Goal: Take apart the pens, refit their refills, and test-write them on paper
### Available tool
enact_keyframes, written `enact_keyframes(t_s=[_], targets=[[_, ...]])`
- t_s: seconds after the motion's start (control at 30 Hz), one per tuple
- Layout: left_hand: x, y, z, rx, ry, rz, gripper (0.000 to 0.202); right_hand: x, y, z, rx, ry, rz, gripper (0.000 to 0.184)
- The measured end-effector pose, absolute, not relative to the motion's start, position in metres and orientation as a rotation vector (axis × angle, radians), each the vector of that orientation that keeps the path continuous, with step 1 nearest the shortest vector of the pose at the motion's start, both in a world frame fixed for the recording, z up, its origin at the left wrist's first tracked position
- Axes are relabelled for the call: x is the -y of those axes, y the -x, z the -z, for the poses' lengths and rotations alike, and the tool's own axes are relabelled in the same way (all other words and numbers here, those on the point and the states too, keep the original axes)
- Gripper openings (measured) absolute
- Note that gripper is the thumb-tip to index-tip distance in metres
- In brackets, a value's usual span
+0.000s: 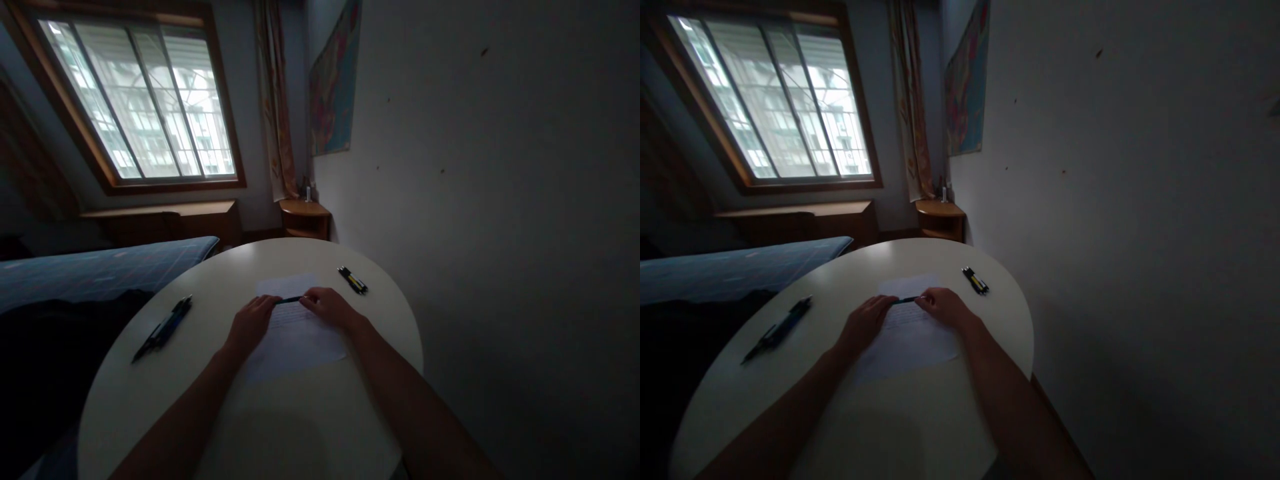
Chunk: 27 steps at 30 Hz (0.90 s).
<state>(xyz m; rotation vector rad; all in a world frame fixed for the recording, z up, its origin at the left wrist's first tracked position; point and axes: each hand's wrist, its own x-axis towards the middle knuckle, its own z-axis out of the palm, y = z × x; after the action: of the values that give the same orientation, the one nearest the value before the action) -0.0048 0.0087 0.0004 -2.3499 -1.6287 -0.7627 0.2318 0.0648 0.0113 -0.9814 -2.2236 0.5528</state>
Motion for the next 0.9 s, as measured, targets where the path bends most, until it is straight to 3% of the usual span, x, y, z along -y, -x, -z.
enact_keyframes(t_s=[0.23,0.43,0.67,0.9], targets=[[-0.0088,0.0082,0.0004,1.667,2.309,0.745,0.031,-0.0700,-0.2309,-0.0093,2.161,0.862,-0.469,0.012],[-0.0106,0.0092,0.0034,1.540,2.330,0.808,0.029,-0.0693,-0.2300,-0.0092,2.217,0.982,-0.454,0.030],[-0.0102,0.0098,0.0019,1.576,2.304,0.824,0.029,-0.0687,-0.2303,-0.0096,2.187,0.881,-0.467,0.018],[-0.0124,0.0101,0.0047,1.544,2.321,0.841,0.029,-0.0694,-0.2294,-0.0089,2.247,0.939,-0.415,0.028]])
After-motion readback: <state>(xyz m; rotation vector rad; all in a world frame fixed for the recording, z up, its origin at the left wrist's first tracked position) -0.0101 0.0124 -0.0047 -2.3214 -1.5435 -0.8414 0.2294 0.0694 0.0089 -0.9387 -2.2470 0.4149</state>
